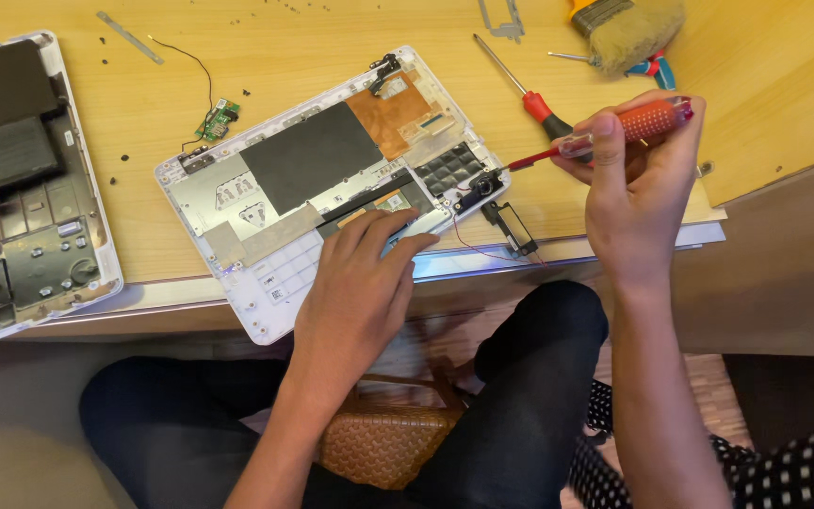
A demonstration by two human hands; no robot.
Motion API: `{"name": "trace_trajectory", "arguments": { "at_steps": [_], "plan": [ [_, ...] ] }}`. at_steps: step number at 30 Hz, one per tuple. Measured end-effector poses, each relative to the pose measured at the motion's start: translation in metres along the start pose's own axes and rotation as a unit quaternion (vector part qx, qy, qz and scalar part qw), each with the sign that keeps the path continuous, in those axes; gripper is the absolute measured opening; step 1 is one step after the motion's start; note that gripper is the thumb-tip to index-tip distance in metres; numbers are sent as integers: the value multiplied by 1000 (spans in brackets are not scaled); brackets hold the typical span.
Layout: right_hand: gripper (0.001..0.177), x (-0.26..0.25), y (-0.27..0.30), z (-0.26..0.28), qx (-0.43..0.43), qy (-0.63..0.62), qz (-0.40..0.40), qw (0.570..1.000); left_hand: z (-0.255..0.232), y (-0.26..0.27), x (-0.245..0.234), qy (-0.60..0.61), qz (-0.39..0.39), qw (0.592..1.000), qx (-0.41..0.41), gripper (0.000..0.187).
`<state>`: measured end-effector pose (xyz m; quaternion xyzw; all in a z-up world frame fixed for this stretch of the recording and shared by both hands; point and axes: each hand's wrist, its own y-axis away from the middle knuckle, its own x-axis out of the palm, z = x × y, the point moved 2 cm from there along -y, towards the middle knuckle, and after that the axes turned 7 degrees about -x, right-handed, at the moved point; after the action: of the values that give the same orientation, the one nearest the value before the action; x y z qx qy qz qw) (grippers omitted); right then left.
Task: The person uses a red-handled screwdriver to remove screws from the internal components of a disassembled white laptop. They place the removed screws on the wooden workbench and continue to unscrew additional parts from the laptop's chassis.
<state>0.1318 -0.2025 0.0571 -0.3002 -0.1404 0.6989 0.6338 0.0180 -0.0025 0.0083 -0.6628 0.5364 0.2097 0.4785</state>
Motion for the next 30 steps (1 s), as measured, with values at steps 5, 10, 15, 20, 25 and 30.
{"name": "trace_trajectory", "arguments": {
  "at_steps": [5, 10, 15, 20, 25, 30],
  "plan": [
    [22, -1, -4, 3, 4, 21, 12, 1000, 0, 0, -2, 4, 3, 1000, 2, 33],
    [22, 1, -6, 1, 21, 22, 18, 999, 2, 2, 0, -7, 4, 1000, -5, 35],
    [25, -1, -10, -3, 26, 31, 17, 999, 1, 2, 0, 13, -3, 1000, -6, 32],
    [20, -10, -25, 12, 58, 58, 122, 989, 1, 2, 0, 11, 3, 1000, -9, 31],
    [21, -4, -44, 14, 93, 211, 146, 962, -18, -37, -25, 207, 80, 950, -220, 46],
    [20, 6, -54, 29, 112, 144, 170, 968, -40, -125, -23, 270, -53, 961, 15, 39]
  ]
}}
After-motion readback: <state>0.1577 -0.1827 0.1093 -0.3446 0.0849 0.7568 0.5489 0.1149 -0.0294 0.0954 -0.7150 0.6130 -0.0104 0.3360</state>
